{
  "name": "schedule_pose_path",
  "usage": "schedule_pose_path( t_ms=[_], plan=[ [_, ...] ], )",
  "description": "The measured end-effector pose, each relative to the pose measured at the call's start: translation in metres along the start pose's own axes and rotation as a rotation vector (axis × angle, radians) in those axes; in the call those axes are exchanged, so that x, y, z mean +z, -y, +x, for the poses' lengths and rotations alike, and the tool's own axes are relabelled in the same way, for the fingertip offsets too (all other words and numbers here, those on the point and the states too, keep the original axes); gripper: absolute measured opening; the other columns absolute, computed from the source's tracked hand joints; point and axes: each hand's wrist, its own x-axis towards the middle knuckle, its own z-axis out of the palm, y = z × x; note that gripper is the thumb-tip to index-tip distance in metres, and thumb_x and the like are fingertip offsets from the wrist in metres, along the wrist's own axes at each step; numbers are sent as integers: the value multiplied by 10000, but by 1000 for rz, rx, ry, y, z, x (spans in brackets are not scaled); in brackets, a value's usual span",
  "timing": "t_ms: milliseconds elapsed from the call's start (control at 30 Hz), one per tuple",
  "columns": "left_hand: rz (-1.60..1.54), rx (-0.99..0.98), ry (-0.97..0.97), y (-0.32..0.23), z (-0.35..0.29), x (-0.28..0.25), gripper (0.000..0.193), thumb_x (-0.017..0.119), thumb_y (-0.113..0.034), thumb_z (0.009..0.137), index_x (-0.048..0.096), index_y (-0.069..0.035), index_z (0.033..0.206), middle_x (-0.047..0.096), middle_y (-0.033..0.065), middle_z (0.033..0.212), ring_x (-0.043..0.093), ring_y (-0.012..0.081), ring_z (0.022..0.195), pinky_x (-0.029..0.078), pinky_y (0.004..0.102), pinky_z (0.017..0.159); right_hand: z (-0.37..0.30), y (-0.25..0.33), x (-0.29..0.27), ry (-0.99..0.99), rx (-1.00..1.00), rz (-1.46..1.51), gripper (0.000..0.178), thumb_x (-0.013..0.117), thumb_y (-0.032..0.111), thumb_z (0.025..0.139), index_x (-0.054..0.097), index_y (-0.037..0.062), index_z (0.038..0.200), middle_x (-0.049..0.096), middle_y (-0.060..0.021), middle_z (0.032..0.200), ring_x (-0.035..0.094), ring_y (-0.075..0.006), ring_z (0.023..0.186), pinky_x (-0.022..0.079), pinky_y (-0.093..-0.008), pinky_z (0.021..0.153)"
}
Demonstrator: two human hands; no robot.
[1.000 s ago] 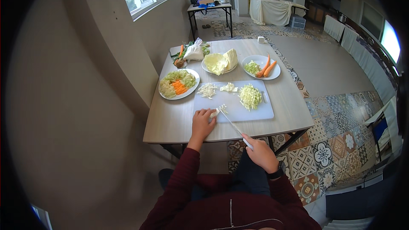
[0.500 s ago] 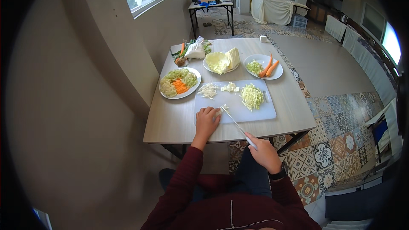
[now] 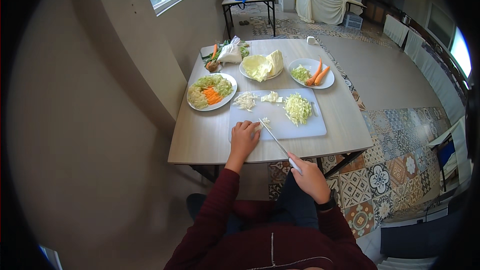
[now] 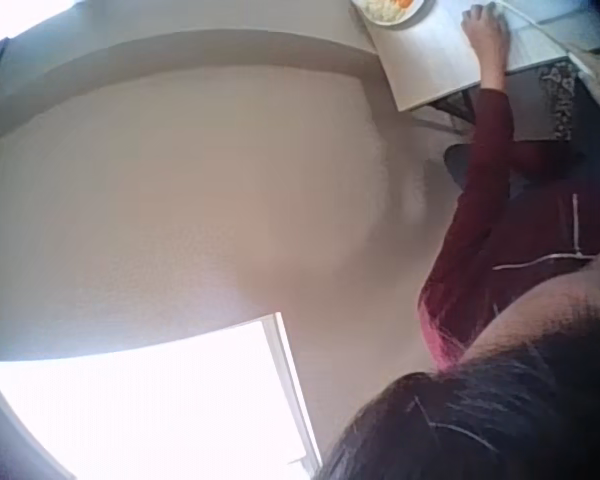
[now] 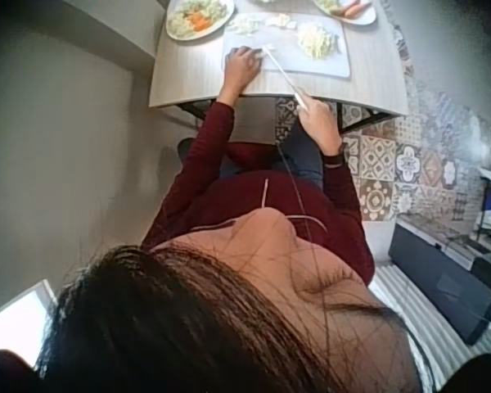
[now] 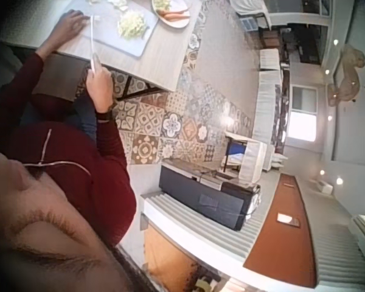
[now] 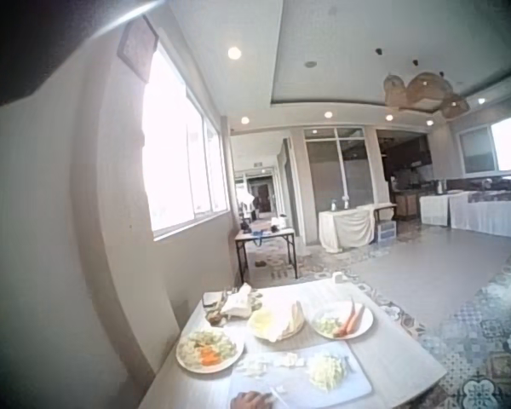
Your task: The person uses a knife to chop cabbage on a white cutting board, occasionally using their hand to move the cabbage pieces aside.
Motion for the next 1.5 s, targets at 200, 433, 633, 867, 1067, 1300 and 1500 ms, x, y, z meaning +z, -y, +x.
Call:
schedule_pose_path(
  t_ms=[200,433,633,867,1067,1300,1500],
  plan=[
    [16,-7,2,3,-1,2,270,715,-181,825,741,-143,1091,652,14,984,571,241,965,424,398,838,2,1,-1,27,10,23,510,571,73,888,532,78,1396,664,-281,932,634,-456,870,503,-512,801],
    [28,-25,5,4,-2,4,265,725,-185,819,751,-164,1081,648,2,984,568,235,967,429,393,848,7,-1,-6,73,-2,45,510,532,61,914,479,37,1421,641,-311,869,631,-477,850,497,-527,774],
    [34,-35,17,5,-3,5,270,735,-183,814,750,-169,1084,648,1,995,567,243,972,434,397,863,15,8,-5,125,17,-31,516,514,46,914,451,0,1424,644,-307,855,631,-473,841,490,-538,763],
    [28,-26,11,6,0,3,269,732,-182,817,745,-163,1085,652,2,1000,569,247,975,432,399,860,28,10,-1,143,28,-90,506,500,51,914,461,-23,1414,644,-299,823,632,-476,808,493,-540,757],
    [25,-29,18,1,-2,2,278,727,-179,817,737,-159,1094,652,5,1014,567,251,980,429,400,855,29,-1,21,105,5,-149,540,512,75,918,440,19,1450,652,-274,823,634,-462,791,497,-545,745],
    [9,-20,11,4,-4,0,272,696,-191,836,729,-141,1102,646,15,1019,561,250,991,419,401,866,10,6,14,127,51,-159,569,549,118,923,424,59,1475,660,-279,857,639,-450,830,504,-538,751],
    [8,-35,27,6,-3,0,331,699,-172,803,729,-156,1132,654,28,1027,567,264,995,432,402,876,2,-2,9,63,104,-135,403,579,147,929,522,-11,1295,666,-294,889,651,-461,844,516,-550,735]
  ],
)
